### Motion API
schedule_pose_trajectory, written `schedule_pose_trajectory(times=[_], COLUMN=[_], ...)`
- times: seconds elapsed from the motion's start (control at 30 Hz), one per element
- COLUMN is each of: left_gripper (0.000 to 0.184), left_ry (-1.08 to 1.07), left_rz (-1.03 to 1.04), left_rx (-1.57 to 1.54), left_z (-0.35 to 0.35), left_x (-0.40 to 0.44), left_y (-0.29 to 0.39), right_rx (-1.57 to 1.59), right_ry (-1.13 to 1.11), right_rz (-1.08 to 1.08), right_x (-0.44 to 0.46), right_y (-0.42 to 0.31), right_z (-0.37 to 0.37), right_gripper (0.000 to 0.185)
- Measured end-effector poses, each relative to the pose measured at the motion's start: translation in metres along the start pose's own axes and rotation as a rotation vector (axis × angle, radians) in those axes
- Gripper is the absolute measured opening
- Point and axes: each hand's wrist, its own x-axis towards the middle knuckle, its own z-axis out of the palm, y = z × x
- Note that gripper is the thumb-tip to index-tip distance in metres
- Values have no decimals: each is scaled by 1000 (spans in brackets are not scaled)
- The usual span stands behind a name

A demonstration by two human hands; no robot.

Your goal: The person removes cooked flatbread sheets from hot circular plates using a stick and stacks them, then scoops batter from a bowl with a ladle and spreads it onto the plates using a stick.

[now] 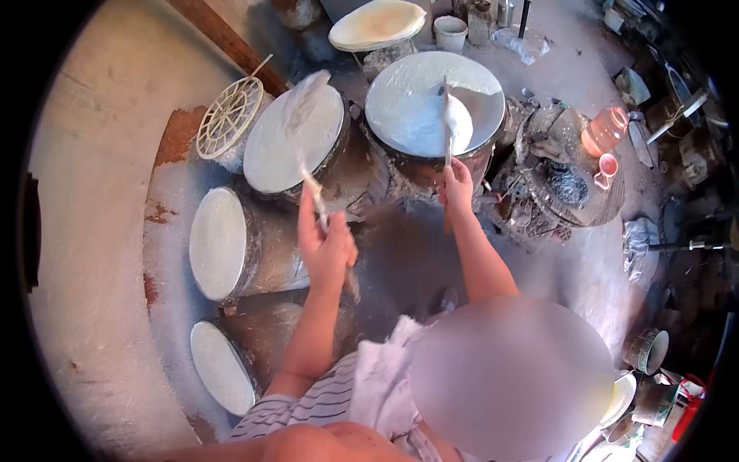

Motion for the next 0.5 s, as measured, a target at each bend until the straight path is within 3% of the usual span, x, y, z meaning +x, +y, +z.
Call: schedule_pose_trajectory(times=[0.1,0.17,0.23,0.33,0.5], left_gripper=[62,60,58,58,58], left_ry=[42,48,26,-17,-108], left_rz=[-38,-62,-80,-119,-113], left_rx=[100,129,145,129,128], left_z=[-16,-15,-13,-4,37], left_x=[-11,-13,-15,-14,2], left_y=[1,2,-6,-20,-35], right_rx=[11,-373,-484,-354,-314], right_ry=[17,-41,-118,-97,-183], right_rz=[-88,-255,67,118,152], right_x=[18,0,-53,-29,48], right_y=[-15,7,-9,-22,-85], right_z=[16,10,-19,-95,-104], right_gripper=[22,26,30,33,33])
